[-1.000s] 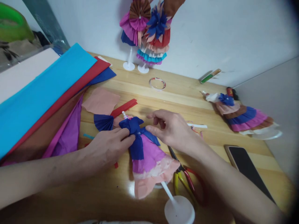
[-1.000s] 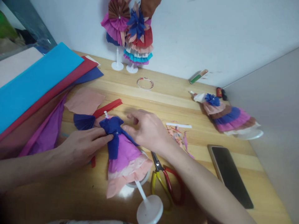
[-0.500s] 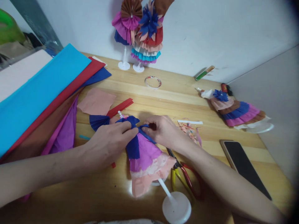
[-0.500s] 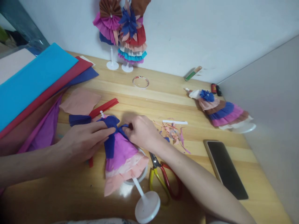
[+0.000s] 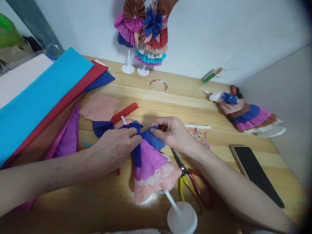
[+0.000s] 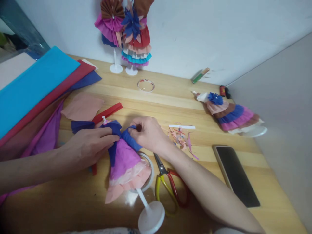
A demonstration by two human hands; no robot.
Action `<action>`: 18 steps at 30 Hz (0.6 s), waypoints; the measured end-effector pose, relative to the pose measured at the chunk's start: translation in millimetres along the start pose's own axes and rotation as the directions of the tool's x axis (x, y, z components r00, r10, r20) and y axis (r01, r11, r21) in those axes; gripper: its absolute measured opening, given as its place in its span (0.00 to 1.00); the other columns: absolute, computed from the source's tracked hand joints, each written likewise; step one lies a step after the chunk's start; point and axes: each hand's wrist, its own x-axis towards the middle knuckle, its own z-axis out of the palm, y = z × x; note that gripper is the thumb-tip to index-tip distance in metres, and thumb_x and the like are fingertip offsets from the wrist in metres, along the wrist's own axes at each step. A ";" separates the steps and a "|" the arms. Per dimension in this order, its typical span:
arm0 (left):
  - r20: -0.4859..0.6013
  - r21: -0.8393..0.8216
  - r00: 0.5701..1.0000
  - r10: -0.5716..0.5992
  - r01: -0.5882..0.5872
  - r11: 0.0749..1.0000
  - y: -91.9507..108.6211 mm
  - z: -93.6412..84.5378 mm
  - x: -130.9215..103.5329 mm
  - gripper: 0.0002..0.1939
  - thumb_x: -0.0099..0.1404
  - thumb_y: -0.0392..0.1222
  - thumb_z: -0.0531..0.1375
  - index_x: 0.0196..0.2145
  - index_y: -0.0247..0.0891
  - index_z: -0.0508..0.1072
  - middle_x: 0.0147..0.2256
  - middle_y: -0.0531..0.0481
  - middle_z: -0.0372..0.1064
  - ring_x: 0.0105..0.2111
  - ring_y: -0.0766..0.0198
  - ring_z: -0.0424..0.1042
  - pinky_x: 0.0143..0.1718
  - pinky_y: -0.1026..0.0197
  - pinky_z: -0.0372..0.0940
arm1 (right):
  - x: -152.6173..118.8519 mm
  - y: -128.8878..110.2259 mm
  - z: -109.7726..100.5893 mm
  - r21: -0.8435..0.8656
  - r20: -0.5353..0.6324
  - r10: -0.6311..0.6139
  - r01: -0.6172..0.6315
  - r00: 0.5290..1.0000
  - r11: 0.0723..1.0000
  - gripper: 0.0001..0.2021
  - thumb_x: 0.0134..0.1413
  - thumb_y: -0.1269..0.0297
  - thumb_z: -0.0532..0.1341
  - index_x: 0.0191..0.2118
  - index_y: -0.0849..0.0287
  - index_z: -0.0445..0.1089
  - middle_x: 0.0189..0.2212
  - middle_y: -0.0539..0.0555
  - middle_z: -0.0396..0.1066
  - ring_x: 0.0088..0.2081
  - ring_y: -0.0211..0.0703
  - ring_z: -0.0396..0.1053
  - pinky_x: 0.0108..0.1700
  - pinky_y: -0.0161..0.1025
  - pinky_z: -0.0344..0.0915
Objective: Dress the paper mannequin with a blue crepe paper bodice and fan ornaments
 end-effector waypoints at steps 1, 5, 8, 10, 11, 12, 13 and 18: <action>0.009 0.007 1.000 -0.005 0.005 1.000 0.4 -0.7 0.2 0.15 0.68 0.29 0.49 0.42 0.37 0.74 0.38 0.46 0.72 0.36 0.60 0.71 0.30 0.61 0.63 | 0.0 0.5 -0.2 0.011 -0.003 -0.006 0.006 1.000 1.000 0.08 0.49 0.66 0.60 0.23 0.61 0.72 0.16 0.47 0.63 0.20 0.34 0.58 0.24 0.33 0.53; 0.047 0.011 0.998 -0.030 0.030 1.000 1.3 -2.0 -0.6 0.16 0.68 0.29 0.49 0.44 0.37 0.74 0.39 0.46 0.72 0.37 0.57 0.72 0.29 0.59 0.62 | -0.1 0.6 -1.9 0.041 -0.005 -0.020 0.021 1.000 0.999 0.08 0.48 0.66 0.60 0.22 0.61 0.70 0.16 0.48 0.64 0.21 0.35 0.59 0.25 0.34 0.53; 0.039 0.006 0.999 -0.026 0.026 1.000 1.4 -1.4 -0.9 0.16 0.68 0.29 0.49 0.45 0.37 0.74 0.40 0.46 0.72 0.37 0.57 0.72 0.28 0.59 0.62 | 0.3 -0.4 -2.0 0.069 -0.012 -0.015 0.015 1.000 0.998 0.08 0.48 0.65 0.60 0.22 0.60 0.70 0.16 0.48 0.64 0.20 0.35 0.59 0.24 0.34 0.53; 0.020 0.000 1.000 -0.022 0.022 1.000 1.4 -0.9 0.0 0.16 0.68 0.29 0.49 0.44 0.38 0.75 0.39 0.46 0.72 0.37 0.57 0.71 0.28 0.59 0.62 | 0.8 -1.0 -0.5 0.096 -0.012 -0.007 0.008 1.000 0.995 0.08 0.48 0.64 0.60 0.22 0.61 0.70 0.16 0.48 0.64 0.20 0.35 0.59 0.24 0.34 0.53; 0.011 -0.003 1.000 -0.022 0.022 1.000 1.3 -0.8 0.8 0.16 0.68 0.30 0.50 0.44 0.38 0.75 0.38 0.46 0.72 0.36 0.57 0.71 0.29 0.59 0.62 | 1.1 -1.4 0.8 0.116 -0.005 -0.003 0.003 1.000 0.993 0.08 0.48 0.64 0.60 0.23 0.61 0.70 0.16 0.48 0.65 0.20 0.35 0.59 0.24 0.34 0.54; 0.002 -0.005 1.000 -0.021 0.021 1.000 1.4 -0.8 1.7 0.15 0.68 0.30 0.50 0.43 0.37 0.75 0.37 0.46 0.72 0.36 0.57 0.71 0.29 0.59 0.62 | 1.3 -1.8 2.3 0.140 0.007 0.003 -0.004 1.000 0.990 0.08 0.47 0.64 0.61 0.23 0.61 0.71 0.16 0.48 0.65 0.20 0.34 0.59 0.24 0.33 0.54; -0.007 -0.005 1.000 -0.018 0.018 1.000 1.4 -0.9 2.5 0.15 0.68 0.30 0.50 0.42 0.37 0.75 0.37 0.46 0.71 0.35 0.57 0.71 0.29 0.59 0.62 | 1.4 -2.1 3.8 0.167 0.022 0.008 -0.012 1.000 0.986 0.07 0.47 0.64 0.61 0.23 0.61 0.71 0.17 0.48 0.65 0.20 0.34 0.59 0.23 0.33 0.55; -0.056 0.000 0.998 0.006 -0.006 1.000 0.7 -0.1 1.3 0.14 0.68 0.29 0.50 0.41 0.36 0.75 0.36 0.46 0.72 0.34 0.58 0.71 0.30 0.60 0.64 | -1.0 -2.2 9.6 0.301 0.073 0.015 -0.036 0.997 0.953 0.07 0.45 0.64 0.62 0.24 0.62 0.72 0.18 0.48 0.67 0.21 0.33 0.58 0.23 0.32 0.56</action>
